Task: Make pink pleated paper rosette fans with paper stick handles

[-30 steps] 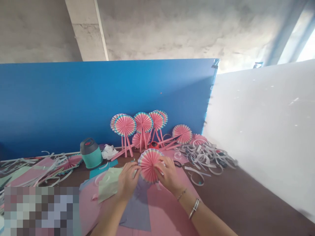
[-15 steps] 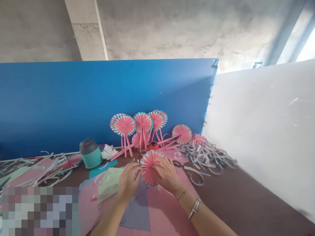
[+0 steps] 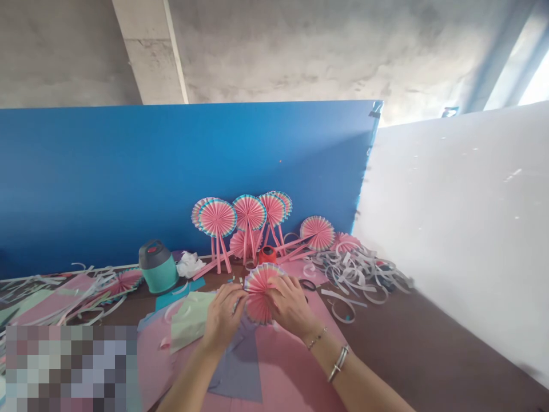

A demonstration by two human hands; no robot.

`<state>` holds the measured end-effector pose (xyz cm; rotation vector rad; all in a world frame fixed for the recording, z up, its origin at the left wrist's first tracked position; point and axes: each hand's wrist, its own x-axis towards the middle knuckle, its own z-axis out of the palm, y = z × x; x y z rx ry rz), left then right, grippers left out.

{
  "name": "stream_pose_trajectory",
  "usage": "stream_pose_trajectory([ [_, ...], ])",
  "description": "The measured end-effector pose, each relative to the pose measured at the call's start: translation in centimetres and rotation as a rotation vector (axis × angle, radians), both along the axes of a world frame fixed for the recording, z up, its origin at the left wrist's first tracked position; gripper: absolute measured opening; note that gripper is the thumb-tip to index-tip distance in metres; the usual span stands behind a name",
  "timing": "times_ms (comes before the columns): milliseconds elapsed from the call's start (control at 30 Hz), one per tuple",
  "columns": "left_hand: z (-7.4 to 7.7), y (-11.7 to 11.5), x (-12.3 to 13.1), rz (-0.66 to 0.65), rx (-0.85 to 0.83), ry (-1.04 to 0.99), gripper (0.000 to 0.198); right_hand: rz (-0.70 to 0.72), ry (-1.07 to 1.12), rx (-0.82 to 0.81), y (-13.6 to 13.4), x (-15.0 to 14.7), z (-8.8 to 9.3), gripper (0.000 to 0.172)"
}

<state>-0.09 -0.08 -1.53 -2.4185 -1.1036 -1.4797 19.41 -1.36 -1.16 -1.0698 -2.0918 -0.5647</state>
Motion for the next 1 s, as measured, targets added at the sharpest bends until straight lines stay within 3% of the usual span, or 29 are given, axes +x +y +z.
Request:
stream_pose_trajectory([
  [267, 0.0, 0.0, 0.3, -0.025, -0.042, 0.029, 0.011, 0.021, 0.009, -0.035, -0.1, 0.1, -0.3, 0.020],
  [600, -1.1, 0.9, 0.0, 0.044, -0.040, 0.003, 0.016, 0.066, 0.087, -0.058, -0.3, 0.3, -0.2, 0.015],
  [833, -1.7, 2.0, -0.9, 0.125, -0.152, -0.236, 0.017, -0.016, 0.583, -0.091, 0.7, 1.2, -1.1, 0.026],
  [1000, -1.9, 2.3, -1.4, 0.139, -0.255, -0.335, 0.017, 0.117, 1.145, -0.520, 1.8, 0.8, -1.8, 0.033],
])
